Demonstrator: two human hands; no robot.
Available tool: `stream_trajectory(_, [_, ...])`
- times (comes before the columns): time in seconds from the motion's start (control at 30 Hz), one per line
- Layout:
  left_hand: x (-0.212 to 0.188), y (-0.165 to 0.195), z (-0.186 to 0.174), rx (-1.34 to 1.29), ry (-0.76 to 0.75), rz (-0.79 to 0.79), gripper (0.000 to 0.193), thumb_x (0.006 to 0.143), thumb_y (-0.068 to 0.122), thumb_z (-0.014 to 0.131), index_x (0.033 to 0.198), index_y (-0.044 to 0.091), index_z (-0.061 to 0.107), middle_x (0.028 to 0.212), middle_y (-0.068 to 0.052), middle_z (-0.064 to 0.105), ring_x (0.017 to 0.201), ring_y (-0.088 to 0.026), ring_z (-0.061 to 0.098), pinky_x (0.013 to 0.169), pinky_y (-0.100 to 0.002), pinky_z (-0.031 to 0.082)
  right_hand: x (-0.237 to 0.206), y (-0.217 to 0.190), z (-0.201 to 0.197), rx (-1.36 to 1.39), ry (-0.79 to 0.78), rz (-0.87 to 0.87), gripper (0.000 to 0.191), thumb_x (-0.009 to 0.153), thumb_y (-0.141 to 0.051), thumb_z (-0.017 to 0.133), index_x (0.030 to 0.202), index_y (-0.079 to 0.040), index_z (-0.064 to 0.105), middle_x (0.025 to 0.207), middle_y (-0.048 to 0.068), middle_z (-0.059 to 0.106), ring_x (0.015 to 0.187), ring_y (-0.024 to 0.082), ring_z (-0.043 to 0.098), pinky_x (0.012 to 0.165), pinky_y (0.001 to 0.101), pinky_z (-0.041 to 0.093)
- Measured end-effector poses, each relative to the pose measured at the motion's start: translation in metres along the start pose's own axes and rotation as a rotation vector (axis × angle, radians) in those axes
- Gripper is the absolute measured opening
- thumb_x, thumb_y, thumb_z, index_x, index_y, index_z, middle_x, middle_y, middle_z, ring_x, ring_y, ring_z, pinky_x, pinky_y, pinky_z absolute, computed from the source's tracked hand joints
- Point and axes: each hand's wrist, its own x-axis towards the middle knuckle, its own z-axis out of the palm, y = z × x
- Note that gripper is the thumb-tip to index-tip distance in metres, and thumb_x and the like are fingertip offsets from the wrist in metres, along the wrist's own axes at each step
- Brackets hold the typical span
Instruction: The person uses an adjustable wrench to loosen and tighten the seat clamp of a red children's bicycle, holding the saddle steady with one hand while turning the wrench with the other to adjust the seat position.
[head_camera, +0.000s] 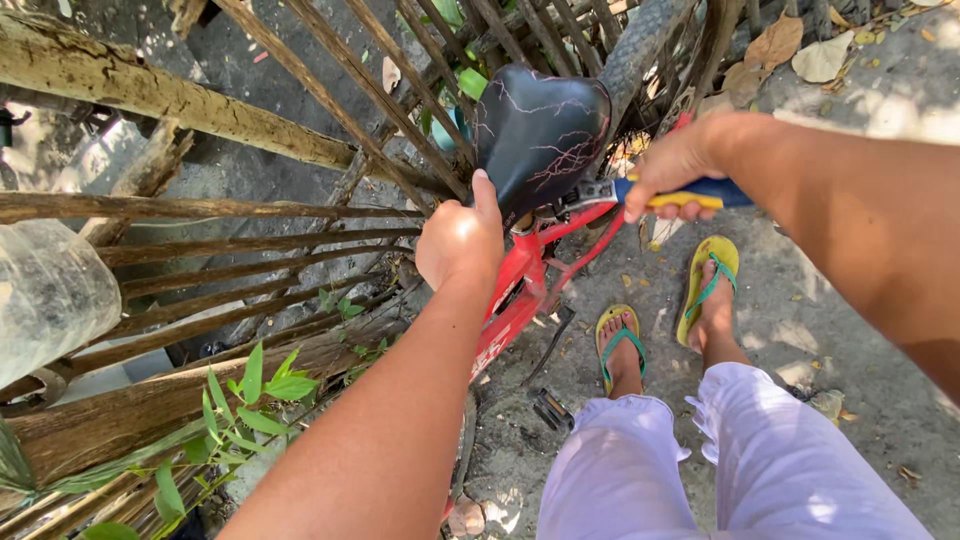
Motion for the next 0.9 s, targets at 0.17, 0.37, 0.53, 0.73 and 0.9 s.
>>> stream_trajectory(0.17, [0.0,0.001,0.001,-0.02,0.007,-0.026,0.077,0.094,0.07,0.034,0.099,0.007,0.078,0.105,-0.02,0.075,0.104,-0.037,0.071,0.092,-0.044,0.054,0.006,0.022,0.016,0.139,-0.002,-0.054,0.029,0.084,-0.027,0.074,0.074,-0.005,0.059,0.057,0.005,0.053,0.044,0.018,0.045,0.045,0.0395,0.042])
stream_trajectory(0.37, [0.001,0.001,0.001,-0.025,0.002,-0.025,0.076,0.094,0.07,0.034,0.099,0.008,0.078,0.105,-0.018,0.076,0.103,-0.035,0.072,0.092,-0.043,0.054,0.007,0.018,0.013,-0.019,0.022,-0.074,0.025,0.083,-0.024,0.075,0.076,-0.003,0.063,0.058,0.007,0.054,0.044,0.019,0.049,0.045,0.0411,0.045])
stream_trajectory(0.53, [-0.001,0.0,0.001,-0.03,0.009,-0.013,0.076,0.095,0.069,0.034,0.099,0.007,0.079,0.104,-0.019,0.076,0.103,-0.036,0.072,0.093,-0.043,0.053,0.014,0.016,0.022,0.043,-0.036,-0.043,0.033,0.086,-0.027,0.074,0.071,-0.003,0.057,0.058,0.007,0.054,0.043,0.018,0.049,0.043,0.0396,0.044])
stream_trajectory(0.73, [0.0,-0.002,0.002,-0.021,0.048,0.011,0.076,0.096,0.068,0.035,0.099,0.006,0.078,0.104,-0.019,0.075,0.103,-0.036,0.071,0.091,-0.046,0.054,0.027,0.029,0.054,0.359,-0.208,-0.119,0.034,0.09,-0.029,0.069,0.069,-0.008,0.053,0.056,0.001,0.049,0.041,0.013,0.043,0.039,0.0334,0.036])
stream_trajectory(0.9, [0.0,-0.003,0.003,-0.026,0.044,0.013,0.075,0.095,0.067,0.034,0.1,0.006,0.078,0.104,-0.019,0.076,0.102,-0.037,0.071,0.09,-0.048,0.054,0.029,0.02,0.136,0.853,-0.299,-0.152,0.025,0.093,-0.029,0.066,0.076,-0.012,0.06,0.057,-0.003,0.046,0.044,0.011,0.043,0.041,0.031,0.037])
